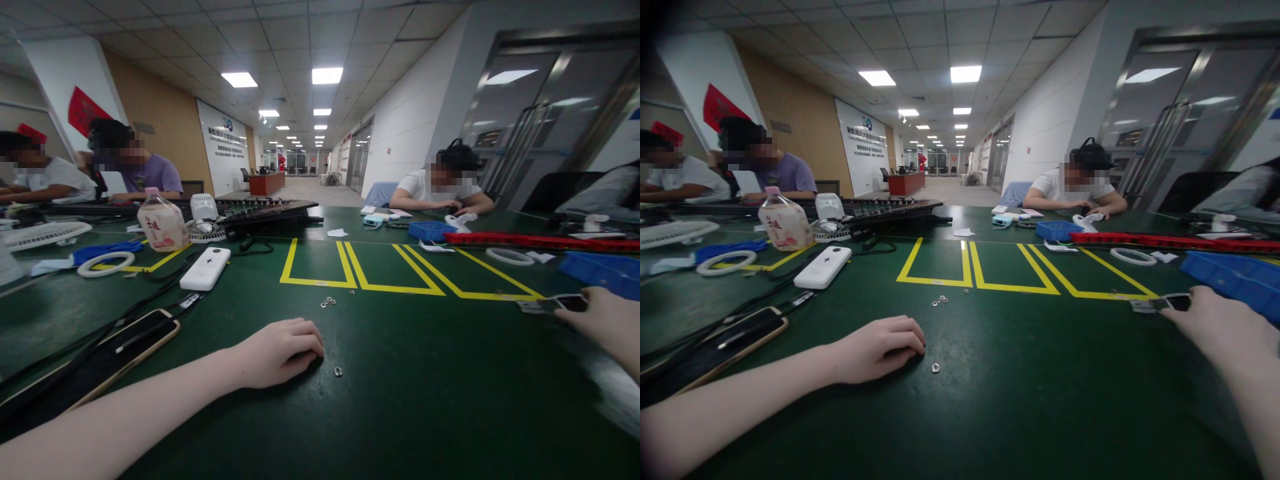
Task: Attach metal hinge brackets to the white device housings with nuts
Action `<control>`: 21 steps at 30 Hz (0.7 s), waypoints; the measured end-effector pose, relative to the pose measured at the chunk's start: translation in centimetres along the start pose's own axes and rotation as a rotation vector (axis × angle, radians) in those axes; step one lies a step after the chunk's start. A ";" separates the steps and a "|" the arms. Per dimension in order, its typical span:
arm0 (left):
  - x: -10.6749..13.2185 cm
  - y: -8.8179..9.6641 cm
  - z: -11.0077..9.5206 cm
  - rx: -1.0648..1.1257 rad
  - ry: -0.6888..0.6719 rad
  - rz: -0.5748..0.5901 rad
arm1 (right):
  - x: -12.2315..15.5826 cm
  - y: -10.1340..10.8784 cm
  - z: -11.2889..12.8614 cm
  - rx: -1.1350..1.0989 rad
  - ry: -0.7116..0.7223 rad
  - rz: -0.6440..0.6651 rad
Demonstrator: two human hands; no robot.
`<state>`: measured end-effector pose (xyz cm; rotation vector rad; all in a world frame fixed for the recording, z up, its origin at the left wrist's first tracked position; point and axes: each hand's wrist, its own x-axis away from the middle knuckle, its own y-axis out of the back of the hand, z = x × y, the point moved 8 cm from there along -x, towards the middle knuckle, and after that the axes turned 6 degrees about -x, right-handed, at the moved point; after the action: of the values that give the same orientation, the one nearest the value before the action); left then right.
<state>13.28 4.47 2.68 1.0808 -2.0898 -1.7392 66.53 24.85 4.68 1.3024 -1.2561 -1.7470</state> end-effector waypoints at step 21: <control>0.0 0.0 0.1 -0.006 -0.005 -0.007 | 3.0 3.2 4.7 0.241 0.173 -0.162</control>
<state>13.18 4.53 2.62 1.0848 -2.0854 -1.7517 60.91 22.57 6.91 1.6976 -1.3230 -1.5847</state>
